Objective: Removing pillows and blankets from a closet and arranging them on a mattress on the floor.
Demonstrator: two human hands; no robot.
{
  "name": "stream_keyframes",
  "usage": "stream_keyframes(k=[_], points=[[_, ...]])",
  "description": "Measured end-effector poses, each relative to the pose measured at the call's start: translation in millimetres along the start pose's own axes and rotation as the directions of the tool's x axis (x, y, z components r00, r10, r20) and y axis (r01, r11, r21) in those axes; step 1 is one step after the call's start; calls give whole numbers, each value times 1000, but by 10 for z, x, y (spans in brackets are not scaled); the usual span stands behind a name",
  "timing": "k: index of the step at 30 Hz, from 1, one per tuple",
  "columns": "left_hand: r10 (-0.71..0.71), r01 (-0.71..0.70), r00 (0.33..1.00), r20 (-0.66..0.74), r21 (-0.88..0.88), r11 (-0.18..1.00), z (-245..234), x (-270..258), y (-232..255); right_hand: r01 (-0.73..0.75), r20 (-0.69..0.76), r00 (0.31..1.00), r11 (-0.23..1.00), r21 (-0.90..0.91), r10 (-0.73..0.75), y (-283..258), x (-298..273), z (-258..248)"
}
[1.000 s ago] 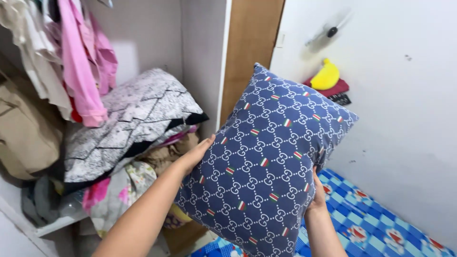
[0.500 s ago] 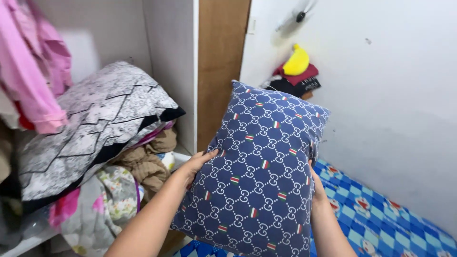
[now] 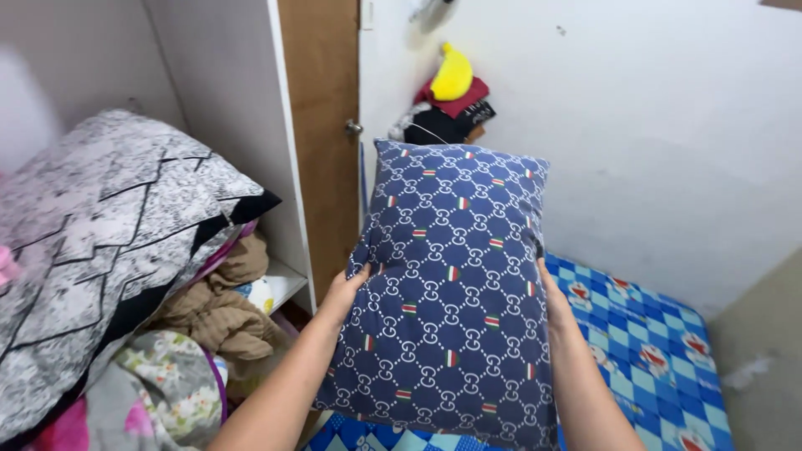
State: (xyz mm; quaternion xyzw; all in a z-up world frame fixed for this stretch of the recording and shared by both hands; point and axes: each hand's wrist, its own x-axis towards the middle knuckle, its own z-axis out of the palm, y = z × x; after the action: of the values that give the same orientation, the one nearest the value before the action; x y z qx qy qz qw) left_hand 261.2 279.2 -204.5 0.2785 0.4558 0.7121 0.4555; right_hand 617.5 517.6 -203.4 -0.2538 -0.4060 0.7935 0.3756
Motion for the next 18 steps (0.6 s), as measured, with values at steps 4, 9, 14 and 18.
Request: stream_keyframes(k=[4, 9, 14, 18], points=[[-35, 36, 999, -17, 29, 999, 4, -2, -41, -51, -95, 994, 998, 33, 54, 8, -574, 256], [47, -48, 999, 27, 17, 999, 63, -2, -216, -147, -214, 972, 964, -222, 99, 57, -1151, 457], [-1, 0, 997, 78, 18, 1000, 238, -68, -374, -76, -316, 949, 974, -216, 4, 68, -1635, 572], [5, -8, 991, 131, 26, 1000, 393, -10, -657, 82, -291, 942, 955, -285, -168, 122, -2004, 497]])
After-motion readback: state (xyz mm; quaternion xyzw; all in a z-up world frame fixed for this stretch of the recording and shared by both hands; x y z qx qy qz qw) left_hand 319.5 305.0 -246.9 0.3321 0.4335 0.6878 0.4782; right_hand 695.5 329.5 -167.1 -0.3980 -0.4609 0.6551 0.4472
